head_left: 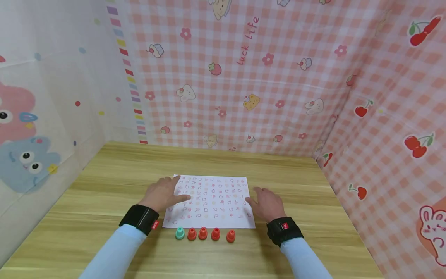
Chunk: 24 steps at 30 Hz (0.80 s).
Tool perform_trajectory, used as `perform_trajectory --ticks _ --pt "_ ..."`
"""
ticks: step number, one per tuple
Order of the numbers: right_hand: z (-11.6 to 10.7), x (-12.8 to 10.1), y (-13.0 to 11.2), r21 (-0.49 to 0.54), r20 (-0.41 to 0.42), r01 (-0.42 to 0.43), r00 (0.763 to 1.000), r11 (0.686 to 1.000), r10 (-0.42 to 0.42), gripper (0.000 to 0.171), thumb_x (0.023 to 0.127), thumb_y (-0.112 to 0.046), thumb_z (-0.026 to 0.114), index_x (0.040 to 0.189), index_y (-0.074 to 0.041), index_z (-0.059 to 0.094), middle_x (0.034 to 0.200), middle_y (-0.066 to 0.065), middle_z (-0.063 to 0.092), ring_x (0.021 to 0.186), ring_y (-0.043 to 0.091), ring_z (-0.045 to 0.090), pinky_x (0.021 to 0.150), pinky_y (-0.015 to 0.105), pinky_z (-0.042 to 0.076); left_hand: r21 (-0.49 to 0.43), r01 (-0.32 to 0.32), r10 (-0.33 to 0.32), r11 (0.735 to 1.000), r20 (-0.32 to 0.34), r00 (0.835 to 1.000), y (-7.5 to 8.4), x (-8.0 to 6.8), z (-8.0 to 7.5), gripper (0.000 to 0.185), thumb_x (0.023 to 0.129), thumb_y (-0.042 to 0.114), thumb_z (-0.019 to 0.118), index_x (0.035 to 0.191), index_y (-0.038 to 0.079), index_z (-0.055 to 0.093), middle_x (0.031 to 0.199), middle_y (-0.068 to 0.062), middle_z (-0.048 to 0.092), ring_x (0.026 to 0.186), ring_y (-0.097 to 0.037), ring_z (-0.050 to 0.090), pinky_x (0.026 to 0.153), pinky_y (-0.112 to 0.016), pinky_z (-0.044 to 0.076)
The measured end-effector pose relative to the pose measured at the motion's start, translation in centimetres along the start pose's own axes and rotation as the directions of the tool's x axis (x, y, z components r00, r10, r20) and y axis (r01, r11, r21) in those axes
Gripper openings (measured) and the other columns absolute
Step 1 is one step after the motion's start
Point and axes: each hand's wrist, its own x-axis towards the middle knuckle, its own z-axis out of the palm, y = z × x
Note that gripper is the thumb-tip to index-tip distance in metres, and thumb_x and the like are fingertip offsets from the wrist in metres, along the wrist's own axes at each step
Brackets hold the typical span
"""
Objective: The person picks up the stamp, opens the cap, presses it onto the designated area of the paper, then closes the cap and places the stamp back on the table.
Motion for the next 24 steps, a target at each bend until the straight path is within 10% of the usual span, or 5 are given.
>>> perform_trajectory --ticks 12,24 --pt "-1.1 -0.6 -1.0 0.050 0.125 -0.038 0.992 0.998 0.031 0.040 0.093 -0.041 0.068 0.113 -0.008 0.073 0.082 0.002 0.070 0.072 0.020 0.058 0.062 0.034 0.046 -0.037 0.037 -0.034 0.999 0.071 0.997 0.8 -0.5 -0.4 0.079 0.085 0.062 0.066 0.136 0.002 0.056 0.121 -0.021 0.065 0.107 -0.037 0.062 0.089 -0.055 0.049" --pt "-1.2 -1.4 -1.6 0.034 0.163 -0.014 0.987 0.999 0.009 0.037 0.093 -0.042 0.066 0.106 -0.008 0.075 0.090 0.005 0.073 0.081 0.022 0.063 0.072 0.040 0.052 -0.011 -0.037 0.038 0.999 0.083 0.996 2.0 -1.8 -0.8 0.067 0.087 0.059 0.067 0.124 0.004 0.067 0.111 -0.016 0.070 0.098 -0.033 0.065 0.087 -0.050 0.052"
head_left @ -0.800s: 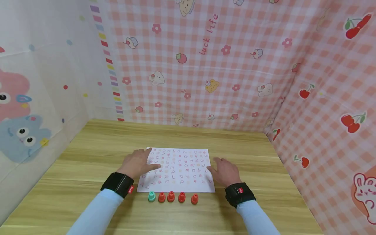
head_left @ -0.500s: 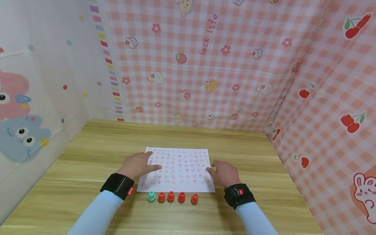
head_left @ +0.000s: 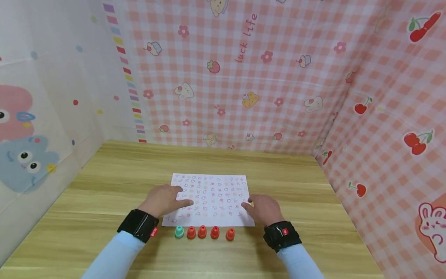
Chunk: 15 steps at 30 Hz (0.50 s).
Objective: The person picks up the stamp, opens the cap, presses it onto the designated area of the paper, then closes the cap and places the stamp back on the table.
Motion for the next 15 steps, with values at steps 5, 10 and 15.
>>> perform_trajectory --ticks 5,10,15 --pt "0.1 -0.1 -0.2 -0.012 0.006 0.006 1.000 1.000 -0.006 0.037 0.093 -0.042 0.066 0.105 -0.008 0.075 0.089 0.004 0.072 0.079 0.022 0.062 0.070 0.040 0.051 -0.006 -0.007 0.007 1.000 0.022 1.000 0.5 -0.7 -0.2 0.061 0.085 0.056 0.070 0.119 0.005 0.069 0.104 -0.012 0.071 0.087 -0.026 0.064 0.080 -0.047 0.054" --pt "0.1 -0.3 -0.1 -0.036 0.022 0.022 1.000 0.999 -0.021 0.035 0.092 -0.043 0.067 0.102 -0.009 0.075 0.084 0.002 0.071 0.075 0.021 0.060 0.068 0.039 0.050 -0.009 -0.004 0.004 1.000 0.071 0.997 0.8 -1.1 -0.3 0.057 0.083 0.053 0.074 0.116 0.008 0.070 0.103 -0.009 0.071 0.087 -0.024 0.064 0.080 -0.045 0.053" --pt "0.0 -0.5 -0.2 -0.020 0.064 0.009 0.998 1.000 -0.008 0.033 0.091 -0.042 0.068 0.098 -0.010 0.074 0.077 0.000 0.064 0.071 0.019 0.054 0.064 0.036 0.046 -0.015 -0.022 0.024 1.000 0.107 0.994 1.0 -1.7 0.0 0.051 0.080 0.048 0.078 0.111 0.008 0.071 0.103 -0.008 0.071 0.087 -0.022 0.063 0.080 -0.045 0.052"
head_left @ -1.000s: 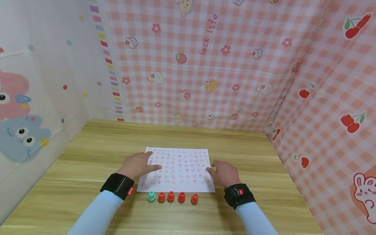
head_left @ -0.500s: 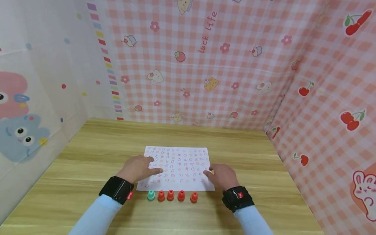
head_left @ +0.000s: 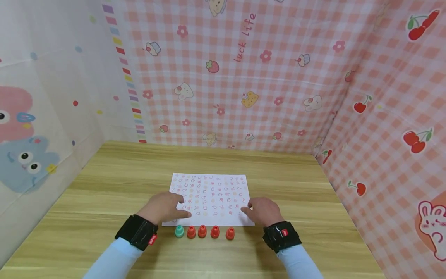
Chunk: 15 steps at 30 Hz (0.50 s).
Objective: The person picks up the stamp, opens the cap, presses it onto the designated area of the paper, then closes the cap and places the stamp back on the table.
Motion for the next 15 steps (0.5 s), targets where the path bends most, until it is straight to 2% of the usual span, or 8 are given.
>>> perform_trajectory --ticks 7,15 --pt "0.0 -0.2 0.1 -0.012 0.026 0.012 1.000 1.000 -0.012 0.031 0.091 -0.039 0.069 0.099 -0.009 0.073 0.085 0.003 0.068 0.073 0.020 0.055 0.068 0.038 0.048 -0.027 -0.014 0.016 1.000 0.051 0.999 0.2 -0.7 0.7 0.045 0.073 0.041 0.085 0.101 0.009 0.072 0.094 -0.005 0.069 0.081 -0.021 0.059 0.079 -0.046 0.050" --pt "-0.1 -0.2 0.0 -0.009 0.061 -0.001 0.998 1.000 0.001 0.031 0.091 -0.036 0.069 0.106 -0.009 0.073 0.090 0.005 0.070 0.075 0.021 0.056 0.072 0.040 0.049 -0.073 -0.018 0.027 0.997 0.111 0.993 0.3 -1.0 1.7 0.034 0.070 0.028 0.089 0.094 0.011 0.071 0.091 -0.002 0.066 0.080 -0.021 0.055 0.079 -0.046 0.048"
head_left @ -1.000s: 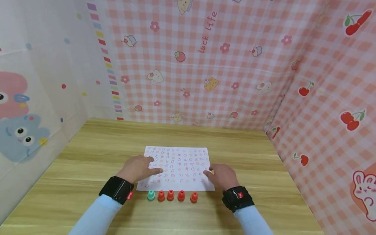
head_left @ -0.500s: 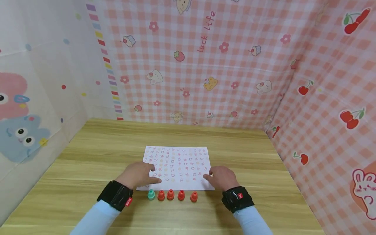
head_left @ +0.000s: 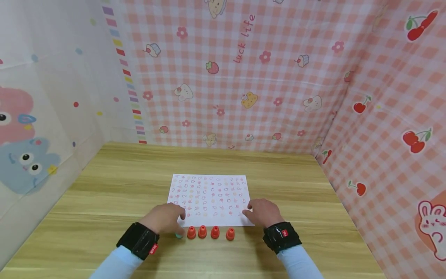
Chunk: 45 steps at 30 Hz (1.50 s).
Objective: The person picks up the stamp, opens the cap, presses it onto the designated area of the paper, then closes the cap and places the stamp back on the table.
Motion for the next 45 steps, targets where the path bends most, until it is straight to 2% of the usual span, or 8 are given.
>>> perform_trajectory --ticks 10,19,32,40,45 --pt "0.2 0.0 -0.1 0.002 -0.003 0.002 1.000 1.000 -0.002 0.030 0.091 -0.035 0.069 0.106 -0.009 0.073 0.091 0.005 0.070 0.076 0.021 0.056 0.072 0.040 0.049 -0.008 -0.037 0.037 0.999 0.017 0.999 0.1 -0.3 0.8 0.026 0.071 0.020 0.089 0.083 0.014 0.066 0.079 0.002 0.059 0.074 -0.020 0.049 0.071 -0.041 0.043" --pt "0.2 0.2 -0.1 0.008 -0.022 0.005 1.000 1.000 -0.005 0.032 0.091 -0.036 0.068 0.107 -0.009 0.073 0.093 0.005 0.070 0.076 0.021 0.057 0.073 0.041 0.050 0.044 -0.105 0.107 0.993 -0.048 0.993 -0.2 -0.3 0.6 0.022 0.073 0.012 0.083 0.075 0.016 0.062 0.072 0.004 0.055 0.071 -0.018 0.048 0.070 -0.040 0.044" --pt "0.2 -0.1 -0.2 0.028 -0.046 0.012 0.999 1.000 -0.011 0.030 0.091 -0.035 0.070 0.104 -0.009 0.074 0.091 0.006 0.071 0.075 0.022 0.057 0.073 0.041 0.050 0.043 -0.098 0.104 0.994 -0.145 0.984 0.3 0.4 -1.1 0.017 0.080 0.013 0.082 0.082 0.012 0.065 0.072 0.004 0.056 0.068 -0.017 0.049 0.068 -0.037 0.045" --pt "0.3 -0.2 -0.6 0.029 -0.073 0.029 0.997 0.999 -0.027 0.029 0.091 -0.035 0.069 0.102 -0.009 0.074 0.090 0.005 0.071 0.075 0.021 0.058 0.073 0.041 0.050 0.034 -0.124 0.129 0.992 -0.241 0.962 1.3 1.1 -1.4 0.017 0.084 0.018 0.080 0.083 0.013 0.064 0.070 0.006 0.056 0.064 -0.014 0.048 0.061 -0.032 0.045" --pt "0.4 0.0 -0.8 0.040 -0.083 0.030 0.996 0.999 -0.027 0.029 0.092 -0.036 0.068 0.102 -0.010 0.074 0.080 0.002 0.068 0.070 0.019 0.054 0.067 0.036 0.047 0.031 -0.156 0.158 0.987 -0.299 0.941 2.2 1.7 -1.7 0.014 0.087 0.019 0.078 0.087 0.012 0.065 0.072 0.007 0.057 0.065 -0.013 0.048 0.062 -0.030 0.045"
